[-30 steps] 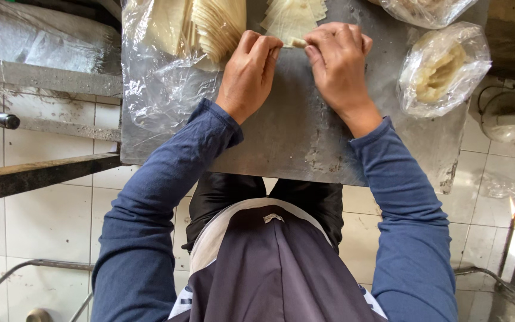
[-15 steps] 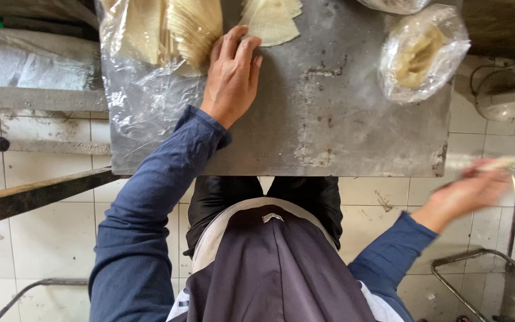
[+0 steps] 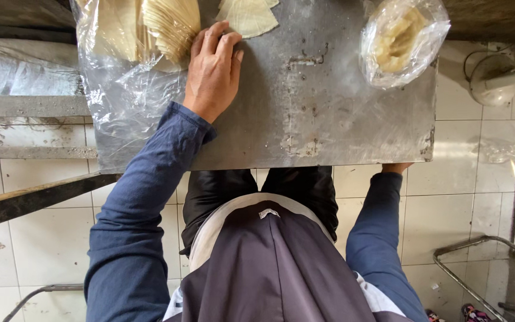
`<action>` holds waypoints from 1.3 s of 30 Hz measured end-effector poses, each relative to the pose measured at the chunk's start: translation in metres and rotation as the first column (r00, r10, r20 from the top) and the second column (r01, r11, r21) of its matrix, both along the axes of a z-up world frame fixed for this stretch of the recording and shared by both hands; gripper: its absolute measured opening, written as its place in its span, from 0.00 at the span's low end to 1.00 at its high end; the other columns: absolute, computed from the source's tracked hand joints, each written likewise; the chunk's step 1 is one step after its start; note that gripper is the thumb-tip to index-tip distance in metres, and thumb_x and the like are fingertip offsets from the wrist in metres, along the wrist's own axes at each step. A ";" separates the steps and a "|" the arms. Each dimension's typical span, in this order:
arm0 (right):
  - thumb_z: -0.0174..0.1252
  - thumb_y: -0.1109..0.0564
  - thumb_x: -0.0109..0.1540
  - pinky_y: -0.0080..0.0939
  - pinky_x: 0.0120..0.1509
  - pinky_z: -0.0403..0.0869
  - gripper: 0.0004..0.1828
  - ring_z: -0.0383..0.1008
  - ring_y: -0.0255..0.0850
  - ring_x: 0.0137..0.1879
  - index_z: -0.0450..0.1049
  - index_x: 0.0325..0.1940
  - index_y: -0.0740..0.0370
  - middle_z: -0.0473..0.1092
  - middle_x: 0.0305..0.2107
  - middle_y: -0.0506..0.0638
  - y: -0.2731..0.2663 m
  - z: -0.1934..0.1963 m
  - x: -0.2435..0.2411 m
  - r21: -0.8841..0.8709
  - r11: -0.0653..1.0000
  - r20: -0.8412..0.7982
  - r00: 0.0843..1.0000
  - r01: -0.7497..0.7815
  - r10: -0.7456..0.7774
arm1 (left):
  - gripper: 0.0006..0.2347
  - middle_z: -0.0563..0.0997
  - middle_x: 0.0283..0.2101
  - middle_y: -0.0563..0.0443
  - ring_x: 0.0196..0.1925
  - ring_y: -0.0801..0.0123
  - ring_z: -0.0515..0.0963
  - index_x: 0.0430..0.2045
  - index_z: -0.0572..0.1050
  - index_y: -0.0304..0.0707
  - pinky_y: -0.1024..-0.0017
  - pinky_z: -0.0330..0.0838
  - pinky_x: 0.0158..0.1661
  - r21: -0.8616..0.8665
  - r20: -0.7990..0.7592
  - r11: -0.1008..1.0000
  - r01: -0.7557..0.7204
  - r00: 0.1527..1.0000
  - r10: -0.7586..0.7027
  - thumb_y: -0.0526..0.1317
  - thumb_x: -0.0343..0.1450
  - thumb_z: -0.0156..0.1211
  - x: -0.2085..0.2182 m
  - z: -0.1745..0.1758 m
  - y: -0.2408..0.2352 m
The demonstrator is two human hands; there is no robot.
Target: The person repeatedly places a small amount of filling onto thin square wrappers, folds them into triangular packets, and sets them aside on the work surface. The process is repeated continuously with the same materials.
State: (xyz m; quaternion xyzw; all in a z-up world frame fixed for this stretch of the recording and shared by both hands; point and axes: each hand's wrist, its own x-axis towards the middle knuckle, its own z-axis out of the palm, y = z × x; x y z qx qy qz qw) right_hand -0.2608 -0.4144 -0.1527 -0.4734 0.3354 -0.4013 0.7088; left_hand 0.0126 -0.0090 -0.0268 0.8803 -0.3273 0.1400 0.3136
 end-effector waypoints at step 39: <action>0.57 0.59 0.72 0.49 0.55 0.72 0.04 0.71 0.51 0.51 0.74 0.47 0.63 0.70 0.43 0.55 0.204 0.149 0.289 -0.776 -0.448 -0.569 0.800 -0.445 0.191 | 0.27 0.68 0.65 0.33 0.65 0.43 0.68 0.68 0.57 0.28 0.54 0.64 0.65 -0.046 -0.042 0.998 -0.046 0.998 0.044 0.32 0.73 0.57 -0.007 0.010 0.001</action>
